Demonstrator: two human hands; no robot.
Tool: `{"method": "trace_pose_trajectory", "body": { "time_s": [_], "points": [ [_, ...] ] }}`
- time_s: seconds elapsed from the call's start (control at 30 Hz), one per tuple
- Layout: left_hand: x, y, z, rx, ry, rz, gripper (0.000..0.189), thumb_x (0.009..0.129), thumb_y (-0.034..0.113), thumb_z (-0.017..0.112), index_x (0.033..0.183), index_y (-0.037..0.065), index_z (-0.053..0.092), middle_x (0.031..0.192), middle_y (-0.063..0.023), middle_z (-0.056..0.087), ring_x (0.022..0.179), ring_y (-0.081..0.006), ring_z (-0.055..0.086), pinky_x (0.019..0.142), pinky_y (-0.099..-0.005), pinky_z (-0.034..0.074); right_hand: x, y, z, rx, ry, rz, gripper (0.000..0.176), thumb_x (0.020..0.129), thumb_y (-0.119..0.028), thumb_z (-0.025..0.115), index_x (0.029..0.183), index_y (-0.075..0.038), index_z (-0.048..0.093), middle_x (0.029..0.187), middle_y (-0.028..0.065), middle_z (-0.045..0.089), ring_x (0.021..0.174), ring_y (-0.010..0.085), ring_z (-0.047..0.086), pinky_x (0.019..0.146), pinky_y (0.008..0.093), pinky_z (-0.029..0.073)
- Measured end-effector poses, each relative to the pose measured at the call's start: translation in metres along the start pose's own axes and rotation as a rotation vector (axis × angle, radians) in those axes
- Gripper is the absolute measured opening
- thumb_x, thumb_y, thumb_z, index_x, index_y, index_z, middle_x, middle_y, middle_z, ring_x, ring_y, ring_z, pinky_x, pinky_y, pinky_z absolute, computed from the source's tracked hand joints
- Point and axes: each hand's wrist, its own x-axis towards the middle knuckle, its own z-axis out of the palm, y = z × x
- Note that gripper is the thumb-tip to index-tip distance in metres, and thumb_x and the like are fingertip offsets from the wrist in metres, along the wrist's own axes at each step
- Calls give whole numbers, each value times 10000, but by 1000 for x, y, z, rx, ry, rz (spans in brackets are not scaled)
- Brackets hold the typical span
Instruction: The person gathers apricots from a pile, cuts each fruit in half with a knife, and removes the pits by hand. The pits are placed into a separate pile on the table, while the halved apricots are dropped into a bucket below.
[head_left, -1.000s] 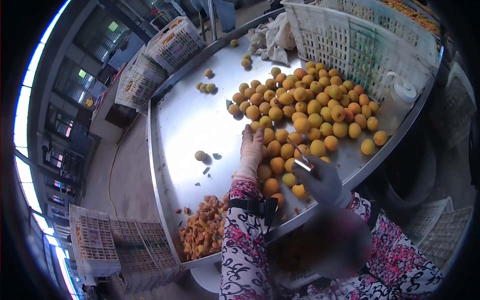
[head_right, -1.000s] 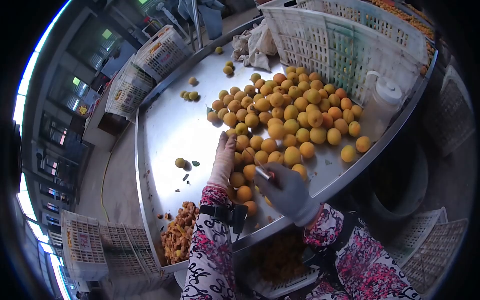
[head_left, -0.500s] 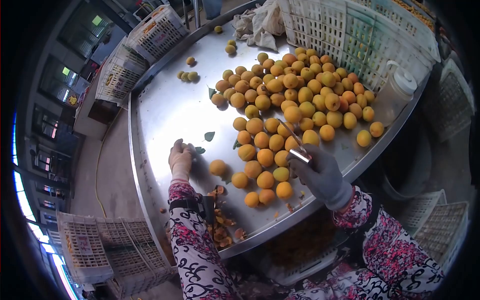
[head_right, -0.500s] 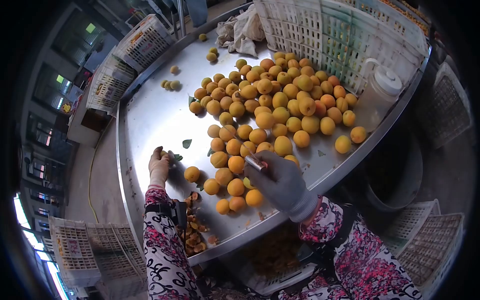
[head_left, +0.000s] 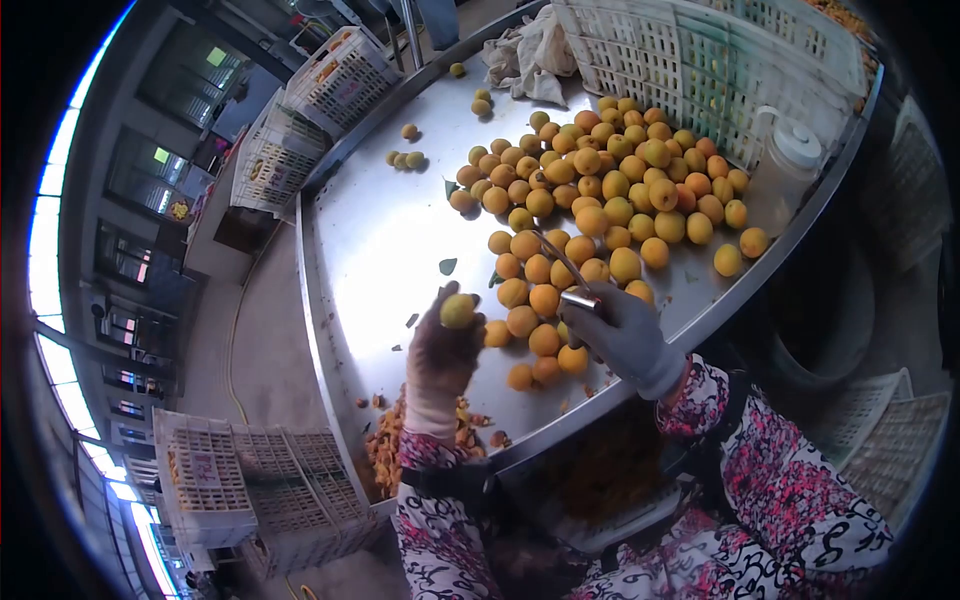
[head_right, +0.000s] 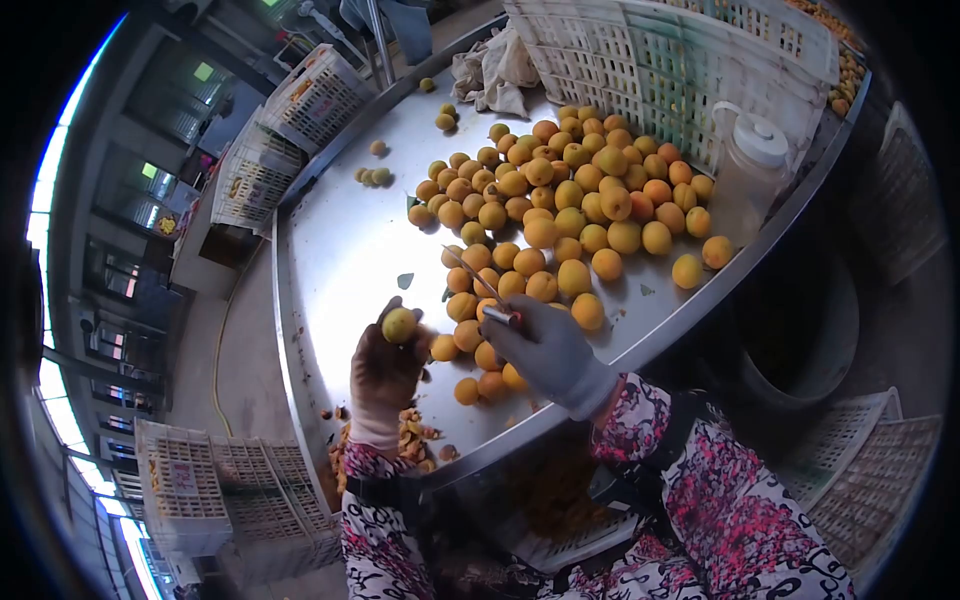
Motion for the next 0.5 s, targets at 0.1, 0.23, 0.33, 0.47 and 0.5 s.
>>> {"method": "trace_pose_trajectory", "body": {
  "time_s": [0.1,0.23,0.33,0.47,0.5],
  "points": [
    [-38,-16,26,49,46,2,543,870,189,561,1354,37,365,1172,-117,542,991,-203,558,841,-310,452,-4,4,5,72,-55,-7,209,895,-200,592,969,-5,589,711,6,586,644,51,555,578,205,447],
    [-73,-13,42,527,155,-36,551,852,158,575,1350,42,371,1061,-85,549,848,-153,541,737,-268,450,-8,11,8,-39,-82,-34,245,888,-260,598,918,-16,582,664,-8,560,642,45,544,580,209,448],
    [-93,-21,55,839,258,53,491,816,78,641,1259,27,436,962,-66,548,783,-108,530,666,-225,461,-16,4,15,17,-172,128,250,871,-271,616,894,-26,573,654,-4,546,573,43,517,517,200,426],
    [-101,-41,75,896,264,184,424,798,-7,644,1191,15,486,990,-69,560,796,-105,557,706,-222,478,-25,4,27,109,-330,301,310,861,-340,610,873,-35,556,653,4,536,464,62,464,407,206,372],
    [-100,-47,76,925,246,266,379,806,-36,617,1166,14,509,1043,-78,564,824,-97,547,723,-216,464,-28,3,29,152,-403,361,326,863,-361,599,874,-38,554,656,3,536,453,69,458,393,209,362]
  ]
}}
